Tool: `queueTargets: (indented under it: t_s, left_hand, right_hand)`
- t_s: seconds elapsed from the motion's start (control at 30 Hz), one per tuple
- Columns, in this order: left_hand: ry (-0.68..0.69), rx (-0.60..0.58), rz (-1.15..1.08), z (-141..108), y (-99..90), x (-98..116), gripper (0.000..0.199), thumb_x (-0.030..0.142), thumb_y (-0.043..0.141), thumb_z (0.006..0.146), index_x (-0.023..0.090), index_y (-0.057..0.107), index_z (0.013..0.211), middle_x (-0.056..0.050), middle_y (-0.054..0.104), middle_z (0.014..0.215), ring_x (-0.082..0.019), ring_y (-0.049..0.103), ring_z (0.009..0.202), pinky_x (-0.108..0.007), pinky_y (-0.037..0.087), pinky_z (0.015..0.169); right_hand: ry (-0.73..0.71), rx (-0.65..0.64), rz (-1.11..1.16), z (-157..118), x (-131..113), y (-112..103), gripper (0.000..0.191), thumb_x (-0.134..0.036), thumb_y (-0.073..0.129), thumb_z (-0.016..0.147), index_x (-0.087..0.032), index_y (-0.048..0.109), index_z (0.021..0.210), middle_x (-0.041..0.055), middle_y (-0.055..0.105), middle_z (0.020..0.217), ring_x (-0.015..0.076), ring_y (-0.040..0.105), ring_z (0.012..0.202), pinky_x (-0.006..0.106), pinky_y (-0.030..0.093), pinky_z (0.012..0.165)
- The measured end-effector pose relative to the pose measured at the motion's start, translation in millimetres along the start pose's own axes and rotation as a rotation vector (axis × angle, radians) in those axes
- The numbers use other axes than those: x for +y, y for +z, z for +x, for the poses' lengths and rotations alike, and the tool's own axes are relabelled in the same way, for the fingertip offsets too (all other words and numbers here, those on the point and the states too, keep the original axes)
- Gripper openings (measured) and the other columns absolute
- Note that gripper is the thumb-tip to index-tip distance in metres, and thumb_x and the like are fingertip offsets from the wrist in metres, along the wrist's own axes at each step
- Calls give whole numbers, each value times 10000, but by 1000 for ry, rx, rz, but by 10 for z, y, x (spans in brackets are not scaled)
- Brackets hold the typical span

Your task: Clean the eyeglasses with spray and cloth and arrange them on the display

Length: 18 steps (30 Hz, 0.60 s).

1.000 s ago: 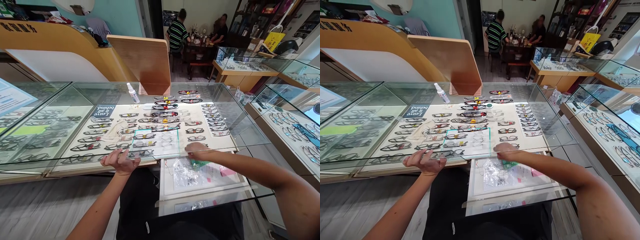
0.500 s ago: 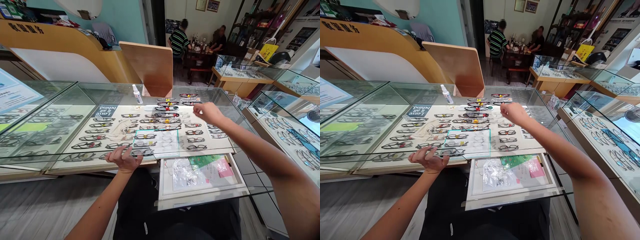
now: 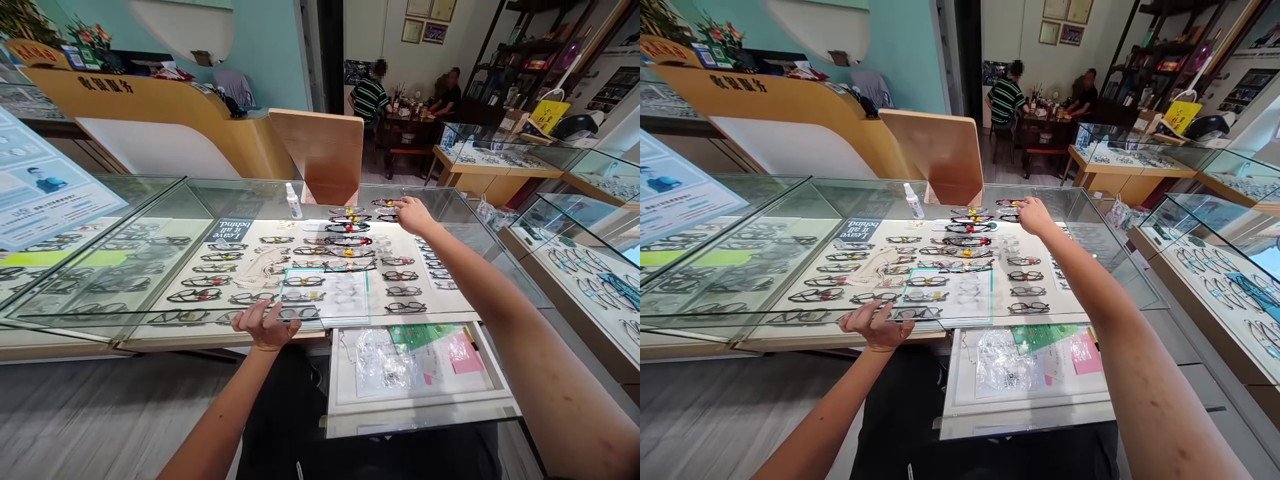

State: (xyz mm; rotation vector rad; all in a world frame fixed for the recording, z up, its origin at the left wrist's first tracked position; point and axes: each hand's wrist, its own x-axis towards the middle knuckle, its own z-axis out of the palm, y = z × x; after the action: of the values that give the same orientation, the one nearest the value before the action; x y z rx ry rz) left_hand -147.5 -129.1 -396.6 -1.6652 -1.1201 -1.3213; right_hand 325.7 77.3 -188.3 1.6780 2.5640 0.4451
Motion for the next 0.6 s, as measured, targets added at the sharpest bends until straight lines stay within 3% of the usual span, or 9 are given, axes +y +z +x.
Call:
queueTargets:
  t_s: [0.2,0.33,0.47,0.53,0.6]
  left_hand:
    - [82,34,-20,64,-7,20,508,576,717,792,276,576,1176,-163,584,1181,-374,528,1108,-595,281,1040]
    - [-1,-23,-7,3,-5,1,502,613,687,786,272,563,1132,-152,574,1151,-375,518,1106,-585,254,1050]
    - [-5,-25,-50,-6,5,-3,490,584,705,767,272,569,1120,-148,575,1136,-372,511,1087,-574,241,1036]
    - [0,-26,-39,29,4,18,482,588,698,765,271,568,1103,-151,572,1127,-372,506,1082,-574,249,1031]
    - [-81,-64,-24,75,-10,57,477,620,681,758,273,561,1062,-150,566,1101,-374,502,1071,-579,253,1032]
  right_hand:
    - [23,26,22,-22,-39,-22,460,-226,451,1044,-113,785,1338,144,670,1561,379,499,1405,530,403,1139]
    - [56,71,27,-223,-132,-115,457,-208,435,1054,-110,776,1342,146,680,1545,389,494,1399,540,403,1139]
    - [88,192,101,-643,-289,-341,471,-232,411,1085,-113,742,1399,125,657,1580,399,471,1446,569,405,1173]
    - [70,259,199,-939,-416,-563,477,-259,398,1102,-144,736,1418,95,661,1581,379,490,1450,568,424,1187]
    - [20,308,326,-1281,-586,-868,474,-300,406,1115,-190,721,1452,67,667,1574,346,530,1434,554,448,1203]
